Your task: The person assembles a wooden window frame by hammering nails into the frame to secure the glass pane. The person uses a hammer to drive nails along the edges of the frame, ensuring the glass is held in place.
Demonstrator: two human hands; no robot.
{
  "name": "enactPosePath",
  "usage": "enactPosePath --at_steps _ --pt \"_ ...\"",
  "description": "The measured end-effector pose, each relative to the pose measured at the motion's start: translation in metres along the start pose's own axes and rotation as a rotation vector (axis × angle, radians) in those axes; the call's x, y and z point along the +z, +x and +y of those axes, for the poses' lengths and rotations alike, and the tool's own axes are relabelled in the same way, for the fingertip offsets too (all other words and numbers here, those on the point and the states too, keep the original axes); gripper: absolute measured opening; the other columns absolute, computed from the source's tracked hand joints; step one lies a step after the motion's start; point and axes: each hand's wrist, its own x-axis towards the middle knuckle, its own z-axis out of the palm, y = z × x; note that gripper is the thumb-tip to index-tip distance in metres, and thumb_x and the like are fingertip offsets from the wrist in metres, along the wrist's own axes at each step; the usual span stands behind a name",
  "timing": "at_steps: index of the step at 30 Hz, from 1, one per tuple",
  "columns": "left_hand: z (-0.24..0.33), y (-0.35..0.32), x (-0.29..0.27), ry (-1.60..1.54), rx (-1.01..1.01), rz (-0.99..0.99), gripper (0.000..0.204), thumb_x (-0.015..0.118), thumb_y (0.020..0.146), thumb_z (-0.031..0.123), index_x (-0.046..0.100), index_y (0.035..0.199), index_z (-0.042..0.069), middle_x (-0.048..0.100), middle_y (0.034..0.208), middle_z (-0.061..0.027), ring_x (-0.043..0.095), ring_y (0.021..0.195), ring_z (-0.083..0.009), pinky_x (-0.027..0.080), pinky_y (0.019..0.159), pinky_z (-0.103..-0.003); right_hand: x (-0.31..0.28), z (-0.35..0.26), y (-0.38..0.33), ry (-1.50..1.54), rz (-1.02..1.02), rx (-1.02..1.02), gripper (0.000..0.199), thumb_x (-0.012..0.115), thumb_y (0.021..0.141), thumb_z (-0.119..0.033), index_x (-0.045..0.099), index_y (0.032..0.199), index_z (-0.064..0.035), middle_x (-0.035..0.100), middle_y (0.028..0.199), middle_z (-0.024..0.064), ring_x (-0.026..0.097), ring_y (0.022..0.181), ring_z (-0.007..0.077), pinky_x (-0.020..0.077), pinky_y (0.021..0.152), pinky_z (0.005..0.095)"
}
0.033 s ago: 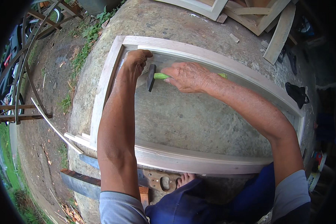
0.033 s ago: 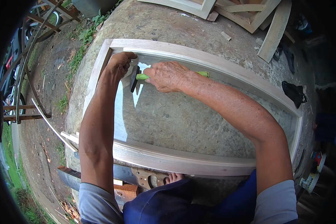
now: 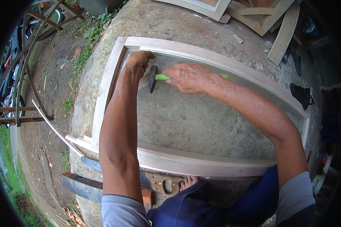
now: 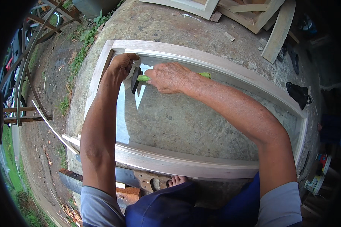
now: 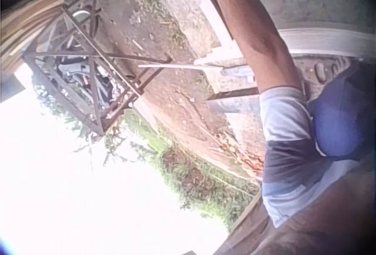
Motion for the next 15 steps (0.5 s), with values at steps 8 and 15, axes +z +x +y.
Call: enactPosePath --at_steps 8,15 --pt "0.014 0.001 0.004 0.005 -0.022 0.019 0.013 0.077 0.085 0.01 0.066 0.08 0.013 0.052 0.067 0.0042 0.039 0.05 -0.0063 0.028 0.045 -0.023 -0.005 0.012 0.019 -0.072 -0.049 0.002 0.034 0.051 0.108 -0.029 0.059 0.136 -0.0118 0.069 0.106 0.0165 0.072 0.102 0.0328 0.0603 0.09 0.0471" --pt "0.011 0.0 0.006 0.081 -0.02 -0.021 0.011 0.075 0.088 0.012 0.066 0.081 0.013 0.052 0.067 0.006 0.04 0.051 -0.0061 0.032 0.048 -0.024 0.002 0.018 0.024 -0.077 -0.053 0.019 0.034 0.051 0.108 -0.03 0.059 0.136 -0.0117 0.069 0.105 0.0157 0.072 0.103 0.0305 0.0604 0.089 0.0467"
